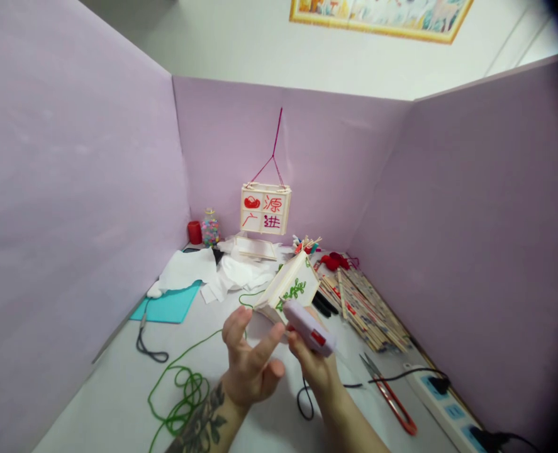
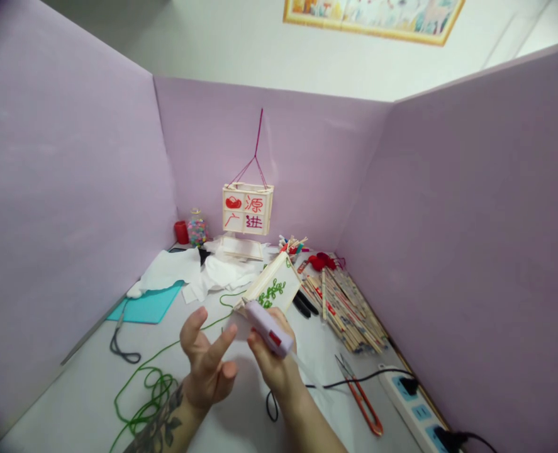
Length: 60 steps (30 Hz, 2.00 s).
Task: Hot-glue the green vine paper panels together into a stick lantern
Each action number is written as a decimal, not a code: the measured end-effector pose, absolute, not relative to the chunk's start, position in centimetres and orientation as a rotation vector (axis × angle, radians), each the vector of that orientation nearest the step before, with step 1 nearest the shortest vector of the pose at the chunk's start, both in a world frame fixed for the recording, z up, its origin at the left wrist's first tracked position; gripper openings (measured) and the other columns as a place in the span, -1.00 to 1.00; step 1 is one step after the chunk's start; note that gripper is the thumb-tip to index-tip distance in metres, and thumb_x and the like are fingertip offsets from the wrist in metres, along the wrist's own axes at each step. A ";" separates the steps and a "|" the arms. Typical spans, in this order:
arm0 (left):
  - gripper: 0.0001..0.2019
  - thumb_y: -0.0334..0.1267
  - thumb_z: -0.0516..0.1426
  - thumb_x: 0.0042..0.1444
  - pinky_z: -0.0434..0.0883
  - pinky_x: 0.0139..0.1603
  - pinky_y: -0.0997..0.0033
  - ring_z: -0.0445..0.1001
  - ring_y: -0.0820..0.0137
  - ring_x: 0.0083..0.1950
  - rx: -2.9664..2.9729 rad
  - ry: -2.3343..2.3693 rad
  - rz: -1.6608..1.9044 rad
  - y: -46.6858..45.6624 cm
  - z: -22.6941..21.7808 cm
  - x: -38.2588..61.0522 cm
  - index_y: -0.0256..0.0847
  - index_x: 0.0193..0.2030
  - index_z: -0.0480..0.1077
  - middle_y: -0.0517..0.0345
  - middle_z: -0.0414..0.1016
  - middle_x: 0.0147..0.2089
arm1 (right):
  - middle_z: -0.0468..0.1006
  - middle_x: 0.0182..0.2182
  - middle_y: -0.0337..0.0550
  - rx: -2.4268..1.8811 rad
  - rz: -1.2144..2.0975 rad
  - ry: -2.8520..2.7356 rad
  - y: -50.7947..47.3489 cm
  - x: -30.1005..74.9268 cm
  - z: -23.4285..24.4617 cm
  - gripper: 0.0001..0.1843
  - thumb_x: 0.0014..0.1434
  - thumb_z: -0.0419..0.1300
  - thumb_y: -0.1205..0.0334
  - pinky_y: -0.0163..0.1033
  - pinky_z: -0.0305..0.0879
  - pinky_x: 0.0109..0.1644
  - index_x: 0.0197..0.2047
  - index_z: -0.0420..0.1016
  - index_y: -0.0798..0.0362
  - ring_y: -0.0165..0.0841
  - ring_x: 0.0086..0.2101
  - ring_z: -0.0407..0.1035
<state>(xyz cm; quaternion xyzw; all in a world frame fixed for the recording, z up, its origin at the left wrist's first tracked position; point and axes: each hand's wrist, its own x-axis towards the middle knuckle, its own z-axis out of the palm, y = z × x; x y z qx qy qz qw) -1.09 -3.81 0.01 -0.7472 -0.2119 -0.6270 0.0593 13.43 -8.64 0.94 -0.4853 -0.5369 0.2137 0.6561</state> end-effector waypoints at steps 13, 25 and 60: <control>-0.43 0.14 -0.22 0.34 0.21 0.31 -0.09 -0.02 -0.03 0.45 -2.307 -0.668 -1.741 -3.2 -0.2 -0.6 0.04 0.39 0.15 -0.14 -0.01 0.39 | 0.52 -0.30 -0.13 -1.149 0.275 -1.362 -8.3 13.2 1.4 -0.80 0.22 0.22 0.17 -0.15 0.39 -0.21 -0.09 0.58 -0.06 -0.25 -0.28 0.44; -0.42 0.14 -0.20 0.35 -0.01 0.40 -0.12 -0.24 -0.08 0.52 -2.436 -0.677 -1.665 -2.5 -0.4 -0.5 0.03 0.40 0.16 -0.07 -0.29 0.54 | 0.50 -0.33 -0.16 -1.185 0.158 -1.371 -8.0 13.1 0.2 -0.86 0.19 0.22 0.23 -0.16 0.36 -0.24 -0.18 0.56 -0.04 -0.26 -0.31 0.42; -0.76 -0.35 0.06 0.30 0.42 0.14 0.21 0.41 0.28 0.15 -2.328 -0.999 -2.062 -1.4 -0.6 -0.2 -0.25 0.08 0.35 -0.10 0.40 0.07 | 0.12 -0.59 -0.33 -0.345 1.545 -0.446 -6.7 14.3 0.7 -0.47 0.03 0.39 -0.10 -0.42 0.07 -0.54 -0.66 0.27 0.06 -0.49 -0.52 0.04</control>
